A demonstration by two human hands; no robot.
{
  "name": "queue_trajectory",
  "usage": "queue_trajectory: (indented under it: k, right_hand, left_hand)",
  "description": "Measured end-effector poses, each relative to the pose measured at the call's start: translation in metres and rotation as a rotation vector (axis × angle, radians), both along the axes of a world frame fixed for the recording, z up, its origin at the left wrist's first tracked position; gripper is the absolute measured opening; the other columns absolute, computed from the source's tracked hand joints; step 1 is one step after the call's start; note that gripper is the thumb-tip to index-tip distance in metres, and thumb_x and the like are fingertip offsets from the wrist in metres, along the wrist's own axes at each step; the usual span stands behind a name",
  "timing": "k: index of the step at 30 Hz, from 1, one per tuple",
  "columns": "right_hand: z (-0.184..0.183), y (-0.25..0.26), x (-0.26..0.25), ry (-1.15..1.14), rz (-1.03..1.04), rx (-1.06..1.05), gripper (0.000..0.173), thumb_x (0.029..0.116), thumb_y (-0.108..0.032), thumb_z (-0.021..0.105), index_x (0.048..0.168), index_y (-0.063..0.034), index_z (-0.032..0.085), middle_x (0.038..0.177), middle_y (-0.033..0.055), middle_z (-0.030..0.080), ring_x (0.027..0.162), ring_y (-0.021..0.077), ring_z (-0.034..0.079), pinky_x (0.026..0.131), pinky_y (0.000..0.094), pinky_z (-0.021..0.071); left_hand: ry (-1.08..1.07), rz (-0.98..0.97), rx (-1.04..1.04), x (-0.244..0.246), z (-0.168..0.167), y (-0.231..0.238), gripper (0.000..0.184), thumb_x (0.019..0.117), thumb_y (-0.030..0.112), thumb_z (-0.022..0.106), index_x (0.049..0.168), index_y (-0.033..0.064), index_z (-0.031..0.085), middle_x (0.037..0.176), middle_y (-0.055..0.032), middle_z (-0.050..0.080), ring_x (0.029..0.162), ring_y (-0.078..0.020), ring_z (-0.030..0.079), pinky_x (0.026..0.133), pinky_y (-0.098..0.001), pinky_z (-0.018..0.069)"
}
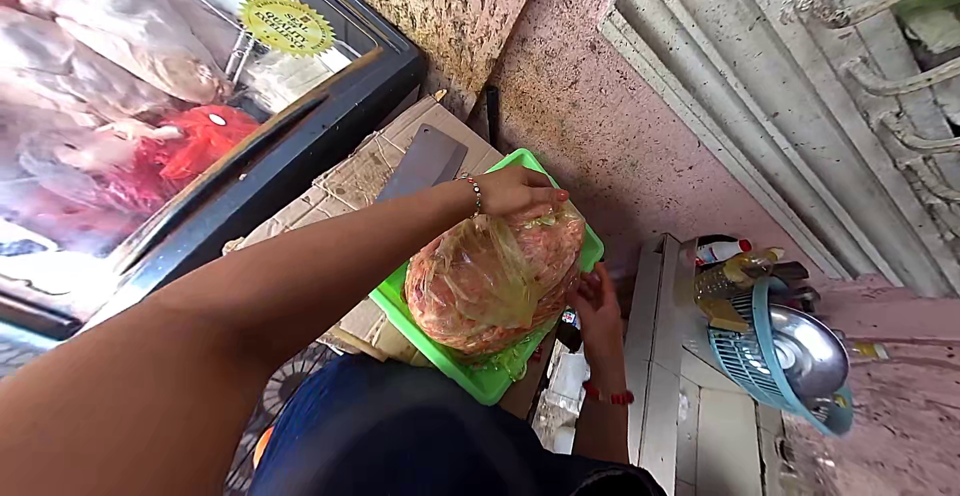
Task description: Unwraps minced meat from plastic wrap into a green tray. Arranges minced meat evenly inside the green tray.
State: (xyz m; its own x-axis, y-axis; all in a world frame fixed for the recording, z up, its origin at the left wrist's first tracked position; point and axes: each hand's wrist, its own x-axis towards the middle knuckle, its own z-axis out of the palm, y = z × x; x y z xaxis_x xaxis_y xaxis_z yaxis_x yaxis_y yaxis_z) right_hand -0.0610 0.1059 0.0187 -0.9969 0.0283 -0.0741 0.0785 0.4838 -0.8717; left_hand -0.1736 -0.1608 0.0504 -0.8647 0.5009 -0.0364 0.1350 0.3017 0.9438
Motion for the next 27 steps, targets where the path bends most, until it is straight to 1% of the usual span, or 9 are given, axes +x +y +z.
queue_trajectory:
  k: [2, 5, 6, 10, 12, 14, 19, 23, 27]
  right_hand:
    - [-0.005, -0.001, 0.02, -0.049, 0.079, -0.021, 0.092, 0.084, -0.004, 0.069, 0.159, 0.0078, 0.018, 0.155, 0.0291, 0.04, 0.137, 0.0265, 0.051, 0.107, 0.0342, 0.0488]
    - [-0.01, -0.006, 0.029, -0.061, 0.131, 0.011, 0.084, 0.089, 0.0, 0.066, 0.159, 0.0081, 0.021, 0.162, 0.0296, 0.03, 0.146, 0.0275, 0.043, 0.115, 0.0333, 0.0437]
    - [-0.012, -0.007, 0.03, -0.044, 0.109, 0.043, 0.08, 0.0904, -0.001, 0.067, 0.159, 0.0076, 0.025, 0.16, 0.0291, 0.035, 0.143, 0.0274, 0.047, 0.113, 0.0333, 0.0457]
    - [-0.023, -0.01, 0.026, 0.133, 0.069, 0.297, 0.065, 0.0884, -0.005, 0.071, 0.147, 0.0101, 0.048, 0.146, 0.0269, 0.055, 0.135, 0.0324, 0.056, 0.113, 0.043, 0.0438]
    - [-0.03, -0.016, 0.017, 0.285, 0.119, 0.396, 0.055, 0.0846, -0.003, 0.068, 0.136, 0.012, 0.059, 0.141, 0.0276, 0.06, 0.132, 0.0411, 0.057, 0.114, 0.0535, 0.0403]
    - [-0.03, -0.029, 0.003, 0.418, 0.197, 0.4, 0.048, 0.0845, 0.001, 0.066, 0.13, 0.0142, 0.062, 0.131, 0.0294, 0.065, 0.124, 0.0413, 0.064, 0.108, 0.0495, 0.0491]
    - [-0.019, -0.076, -0.029, 0.352, 0.236, 0.402, 0.021, 0.0883, 0.007, 0.065, 0.108, 0.0088, 0.072, 0.1, 0.0244, 0.074, 0.097, 0.0379, 0.073, 0.088, 0.0532, 0.0576]
    - [-0.017, -0.076, -0.059, 0.06, 0.083, 0.456, 0.028, 0.1061, -0.012, 0.051, 0.113, 0.006, 0.07, 0.104, 0.0266, 0.07, 0.103, 0.0416, 0.068, 0.091, 0.0597, 0.0518]
    - [-0.032, -0.047, -0.065, 0.13, 0.035, 0.401, 0.023, 0.0995, -0.005, 0.059, 0.115, 0.0082, 0.07, 0.116, 0.0297, 0.066, 0.113, 0.0426, 0.063, 0.102, 0.0556, 0.0486]
  left_hand:
    - [0.047, 0.103, -0.016, 0.001, -0.007, -0.004, 0.044, 0.1096, 0.039, 0.044, 0.121, 0.0039, 0.068, 0.111, -0.0154, 0.069, 0.104, -0.0258, 0.064, 0.094, -0.0527, 0.0481]
    - [-0.044, 0.273, -0.104, -0.009, -0.022, -0.012, 0.062, 0.1094, 0.05, 0.036, 0.152, 0.0066, 0.048, 0.148, -0.0282, 0.05, 0.141, -0.0465, 0.044, 0.114, -0.0736, 0.0239]
    - [-0.137, 0.274, -0.102, -0.012, -0.025, -0.014, 0.069, 0.1093, 0.054, 0.03, 0.158, 0.0056, 0.037, 0.156, -0.0278, 0.041, 0.145, -0.0453, 0.038, 0.117, -0.0689, 0.0253]
    - [-0.33, 0.268, 0.05, -0.003, -0.023, -0.022, 0.073, 0.109, 0.056, 0.014, 0.142, 0.0022, 0.052, 0.138, -0.0204, 0.058, 0.126, -0.0294, 0.058, 0.107, -0.0519, 0.0443]
    - [-0.355, 0.259, 0.056, -0.002, -0.028, -0.025, 0.071, 0.1086, 0.058, 0.017, 0.152, 0.0076, 0.043, 0.148, -0.0181, 0.051, 0.134, -0.0288, 0.053, 0.11, -0.051, 0.0426]
    - [-0.324, 0.253, 0.045, -0.004, -0.03, -0.024, 0.068, 0.1097, 0.055, 0.02, 0.154, 0.0071, 0.041, 0.153, -0.02, 0.047, 0.137, -0.0322, 0.05, 0.111, -0.0523, 0.0403]
    - [-0.332, 0.261, 0.096, -0.003, -0.027, -0.026, 0.066, 0.1102, 0.053, 0.02, 0.141, 0.0038, 0.052, 0.128, -0.0183, 0.062, 0.115, -0.0255, 0.063, 0.101, -0.0475, 0.0495]
    - [-0.232, 0.239, -0.033, -0.006, -0.026, -0.023, 0.064, 0.1108, 0.049, 0.029, 0.152, 0.0024, 0.044, 0.16, -0.0254, 0.036, 0.149, -0.0387, 0.036, 0.12, -0.0568, 0.0284]
    - [-0.081, 0.158, -0.227, -0.005, -0.023, -0.008, 0.059, 0.1065, 0.047, 0.048, 0.15, 0.0064, 0.051, 0.166, -0.0279, 0.022, 0.156, -0.0459, 0.013, 0.119, -0.0741, 0.0022]
